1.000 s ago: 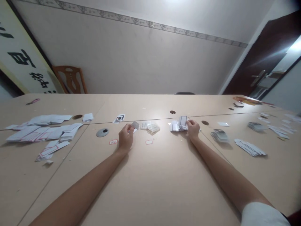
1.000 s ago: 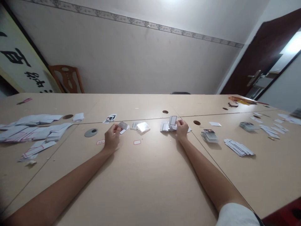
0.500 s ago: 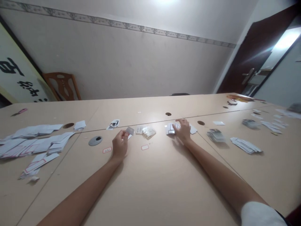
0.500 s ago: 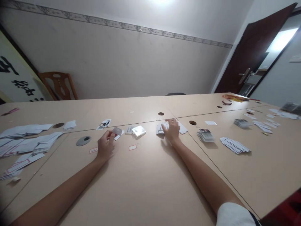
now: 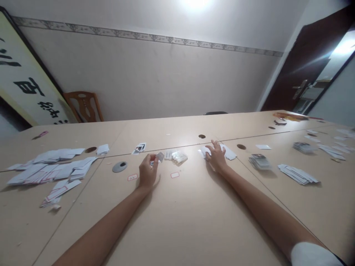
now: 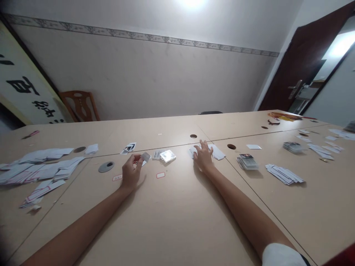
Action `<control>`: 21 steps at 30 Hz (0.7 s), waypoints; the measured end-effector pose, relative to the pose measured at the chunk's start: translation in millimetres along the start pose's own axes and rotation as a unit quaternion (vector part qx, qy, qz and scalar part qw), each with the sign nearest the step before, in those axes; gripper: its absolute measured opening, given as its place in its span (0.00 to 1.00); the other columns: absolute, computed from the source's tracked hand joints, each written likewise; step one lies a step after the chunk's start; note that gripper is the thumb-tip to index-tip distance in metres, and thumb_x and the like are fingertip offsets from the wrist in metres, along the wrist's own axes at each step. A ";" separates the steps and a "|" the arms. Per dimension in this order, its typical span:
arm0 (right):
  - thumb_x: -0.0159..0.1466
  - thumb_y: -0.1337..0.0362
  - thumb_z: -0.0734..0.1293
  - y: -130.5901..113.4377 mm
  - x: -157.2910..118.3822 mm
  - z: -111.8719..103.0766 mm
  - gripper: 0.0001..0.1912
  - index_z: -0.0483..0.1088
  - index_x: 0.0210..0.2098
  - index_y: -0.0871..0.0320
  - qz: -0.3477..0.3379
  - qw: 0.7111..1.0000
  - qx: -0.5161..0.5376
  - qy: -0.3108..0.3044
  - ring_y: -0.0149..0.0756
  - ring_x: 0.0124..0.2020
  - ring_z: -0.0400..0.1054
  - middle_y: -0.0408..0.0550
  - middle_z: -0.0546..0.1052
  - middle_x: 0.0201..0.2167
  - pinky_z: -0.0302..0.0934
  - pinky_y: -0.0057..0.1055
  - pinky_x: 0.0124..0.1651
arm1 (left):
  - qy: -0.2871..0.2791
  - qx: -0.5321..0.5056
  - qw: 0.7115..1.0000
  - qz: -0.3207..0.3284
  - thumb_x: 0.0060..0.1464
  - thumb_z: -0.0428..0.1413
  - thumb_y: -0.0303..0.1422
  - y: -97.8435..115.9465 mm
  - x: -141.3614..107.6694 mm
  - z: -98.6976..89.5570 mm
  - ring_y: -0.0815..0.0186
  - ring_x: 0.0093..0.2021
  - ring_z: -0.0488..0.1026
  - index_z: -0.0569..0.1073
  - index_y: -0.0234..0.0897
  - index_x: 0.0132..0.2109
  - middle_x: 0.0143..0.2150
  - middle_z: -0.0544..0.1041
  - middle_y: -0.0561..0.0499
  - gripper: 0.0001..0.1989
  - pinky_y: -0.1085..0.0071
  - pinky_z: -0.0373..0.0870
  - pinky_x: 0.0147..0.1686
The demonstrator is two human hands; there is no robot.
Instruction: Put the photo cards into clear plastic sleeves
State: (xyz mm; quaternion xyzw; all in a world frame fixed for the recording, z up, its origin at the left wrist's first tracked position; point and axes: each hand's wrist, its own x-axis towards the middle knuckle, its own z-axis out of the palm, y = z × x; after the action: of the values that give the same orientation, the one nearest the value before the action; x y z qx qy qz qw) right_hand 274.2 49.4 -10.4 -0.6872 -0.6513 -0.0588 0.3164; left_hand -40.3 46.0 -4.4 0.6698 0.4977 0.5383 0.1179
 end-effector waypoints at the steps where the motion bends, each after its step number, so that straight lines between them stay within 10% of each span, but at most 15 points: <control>1: 0.62 0.67 0.60 -8.4 -0.8 -4.1 0.15 0.73 0.46 0.57 -0.005 0.999 0.033 0.028 0.53 0.66 0.49 0.58 0.62 0.62 0.40 0.61 0.61 | 0.006 0.015 1.000 0.013 0.60 0.49 0.41 2.4 -0.2 -0.6 0.63 0.38 0.73 0.71 0.38 0.38 0.36 0.76 0.49 0.12 0.69 0.66 0.41; 5: 0.62 0.62 0.61 -56.7 -12.0 -17.8 0.11 0.75 0.36 0.57 0.003 0.955 0.294 0.050 0.45 0.48 0.69 0.55 0.76 0.44 0.60 0.43 0.51 | 0.028 0.133 0.987 0.086 0.58 0.52 0.35 13.2 -2.5 -3.0 0.61 0.41 0.73 0.71 0.38 0.36 0.37 0.77 0.49 0.07 0.65 0.62 0.44; 13: 0.58 0.53 0.67 -134.2 -39.1 -7.8 0.17 0.74 0.33 0.62 0.193 0.737 0.614 -0.207 0.36 0.30 0.74 0.53 0.79 0.32 0.63 0.29 0.32 | 0.007 0.254 0.933 0.255 0.58 0.52 0.30 31.7 -14.4 2.3 0.60 0.44 0.74 0.74 0.40 0.38 0.41 0.79 0.48 0.05 0.58 0.55 0.52; 21: 0.53 0.55 0.71 -140.8 -40.9 -2.4 0.15 0.74 0.31 0.62 0.268 0.689 0.630 -0.239 0.33 0.26 0.71 0.50 0.77 0.27 0.59 0.25 0.26 | -0.057 0.287 0.895 0.337 0.58 0.51 0.30 33.7 -22.1 12.2 0.61 0.42 0.74 0.75 0.42 0.39 0.40 0.79 0.48 0.08 0.55 0.55 0.54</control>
State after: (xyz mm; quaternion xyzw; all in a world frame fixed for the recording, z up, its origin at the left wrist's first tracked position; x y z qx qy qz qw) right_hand 137.8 6.3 21.8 -0.4622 -0.3772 0.6189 0.5109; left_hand -10.2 17.0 0.8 0.8317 0.3677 0.3401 -0.2395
